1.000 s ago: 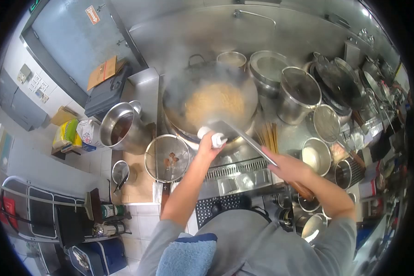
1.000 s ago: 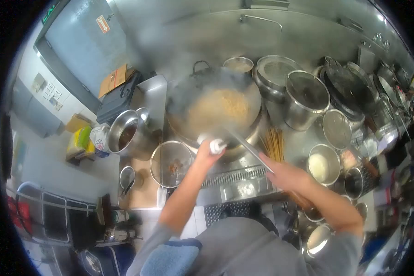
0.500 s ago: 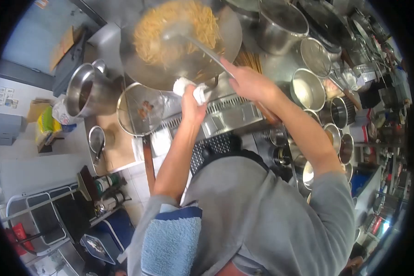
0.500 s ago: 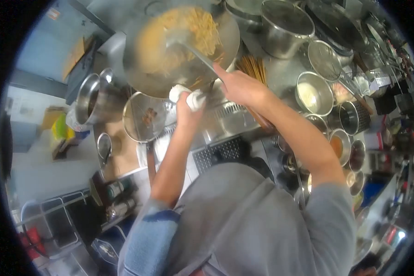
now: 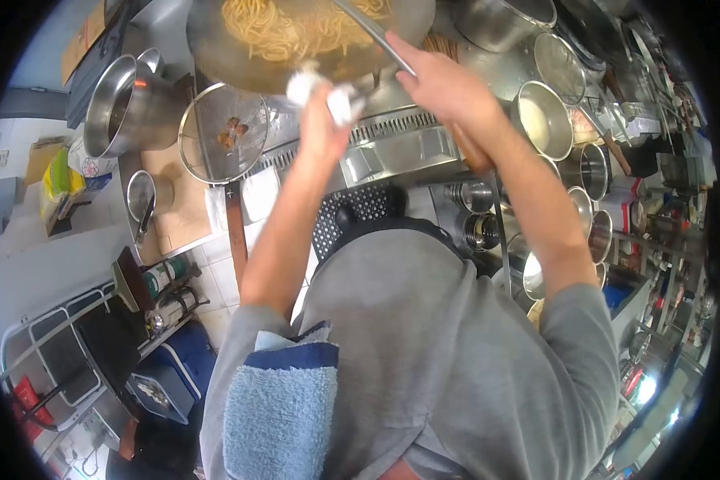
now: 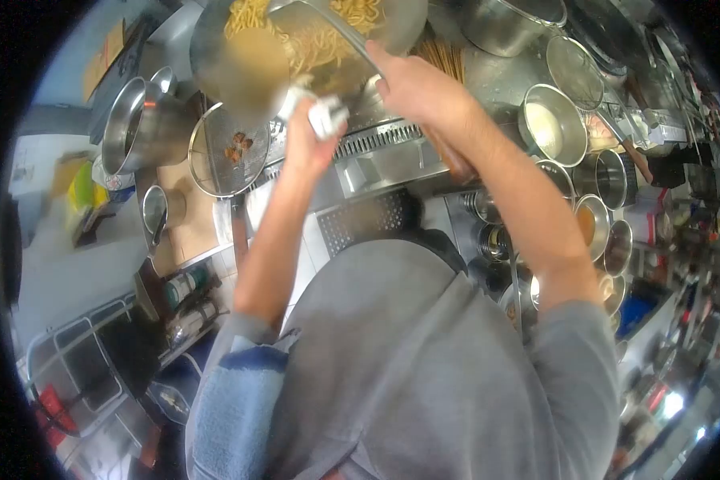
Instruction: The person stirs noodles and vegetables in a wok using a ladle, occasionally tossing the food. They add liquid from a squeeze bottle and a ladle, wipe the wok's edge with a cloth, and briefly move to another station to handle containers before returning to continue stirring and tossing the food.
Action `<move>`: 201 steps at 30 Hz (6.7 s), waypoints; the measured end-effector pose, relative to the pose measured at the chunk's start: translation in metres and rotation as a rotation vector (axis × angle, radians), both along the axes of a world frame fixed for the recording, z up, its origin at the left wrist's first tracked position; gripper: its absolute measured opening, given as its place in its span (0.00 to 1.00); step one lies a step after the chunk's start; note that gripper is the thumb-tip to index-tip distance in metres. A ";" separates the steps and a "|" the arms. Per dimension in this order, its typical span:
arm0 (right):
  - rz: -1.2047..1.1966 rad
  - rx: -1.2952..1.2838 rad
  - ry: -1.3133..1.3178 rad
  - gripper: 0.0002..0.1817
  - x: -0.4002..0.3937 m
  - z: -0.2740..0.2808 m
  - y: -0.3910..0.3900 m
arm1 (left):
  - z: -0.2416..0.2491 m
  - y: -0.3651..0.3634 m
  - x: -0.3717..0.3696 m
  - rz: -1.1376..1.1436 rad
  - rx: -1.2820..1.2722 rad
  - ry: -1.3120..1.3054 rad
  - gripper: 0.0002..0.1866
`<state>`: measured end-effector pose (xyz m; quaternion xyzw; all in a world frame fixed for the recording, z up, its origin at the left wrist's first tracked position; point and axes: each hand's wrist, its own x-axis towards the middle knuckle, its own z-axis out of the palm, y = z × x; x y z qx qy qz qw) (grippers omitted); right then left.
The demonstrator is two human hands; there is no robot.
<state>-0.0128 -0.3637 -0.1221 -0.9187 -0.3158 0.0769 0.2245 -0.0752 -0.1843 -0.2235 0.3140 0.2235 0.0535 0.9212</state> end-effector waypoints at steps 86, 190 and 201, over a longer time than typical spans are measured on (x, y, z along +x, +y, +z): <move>0.094 -0.117 0.744 0.41 0.030 0.183 -0.116 | 0.044 0.015 -0.090 -0.386 0.055 0.203 0.24; 0.058 0.096 0.173 0.36 -0.032 0.036 -0.049 | 0.020 -0.019 -0.035 0.066 -0.062 0.012 0.07; 0.000 0.146 0.067 0.38 -0.018 0.013 -0.036 | 0.008 -0.031 -0.038 0.022 -0.035 0.032 0.09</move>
